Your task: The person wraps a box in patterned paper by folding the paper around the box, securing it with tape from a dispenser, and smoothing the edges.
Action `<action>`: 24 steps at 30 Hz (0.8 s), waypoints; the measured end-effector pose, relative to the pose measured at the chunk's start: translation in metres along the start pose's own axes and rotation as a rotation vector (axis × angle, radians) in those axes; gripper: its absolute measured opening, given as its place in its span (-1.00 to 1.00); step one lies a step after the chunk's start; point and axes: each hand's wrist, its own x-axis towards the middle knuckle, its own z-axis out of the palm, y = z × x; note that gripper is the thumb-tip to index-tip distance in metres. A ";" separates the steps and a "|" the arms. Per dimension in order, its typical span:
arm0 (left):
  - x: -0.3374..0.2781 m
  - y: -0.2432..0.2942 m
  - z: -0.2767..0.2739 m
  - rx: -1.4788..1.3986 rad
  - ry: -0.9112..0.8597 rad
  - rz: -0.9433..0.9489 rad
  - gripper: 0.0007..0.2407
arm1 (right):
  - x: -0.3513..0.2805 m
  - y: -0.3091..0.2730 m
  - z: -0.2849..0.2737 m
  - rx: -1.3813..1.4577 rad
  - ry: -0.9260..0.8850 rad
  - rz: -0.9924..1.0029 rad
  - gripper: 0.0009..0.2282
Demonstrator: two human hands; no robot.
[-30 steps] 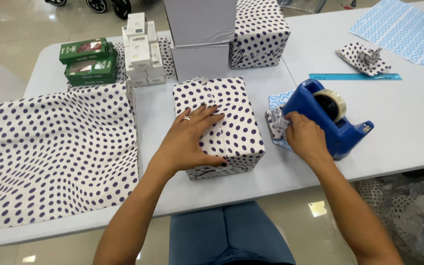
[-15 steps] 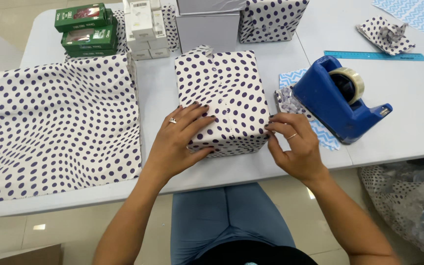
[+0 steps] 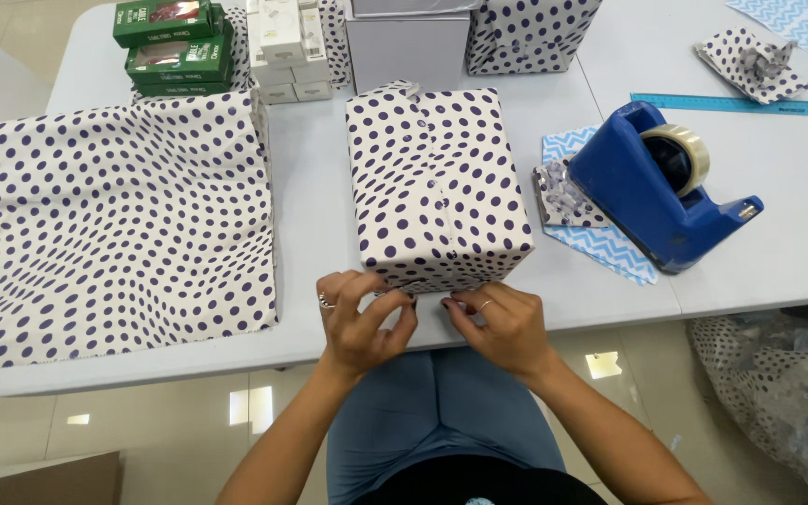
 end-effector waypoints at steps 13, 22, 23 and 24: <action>0.031 0.003 0.007 -0.124 -0.156 -0.065 -0.75 | 0.015 -0.014 0.034 -0.055 0.233 0.044 -0.88; 0.024 0.031 0.032 0.019 -0.080 -0.055 -0.75 | -0.001 0.009 0.032 -0.134 0.343 0.132 -0.88; 0.023 0.031 0.035 0.033 -0.077 -0.057 -0.76 | 0.001 0.009 0.030 -0.140 0.330 0.136 -0.89; 0.022 0.032 0.037 0.045 -0.077 -0.060 -0.77 | 0.002 0.008 0.029 -0.146 0.318 0.142 -0.90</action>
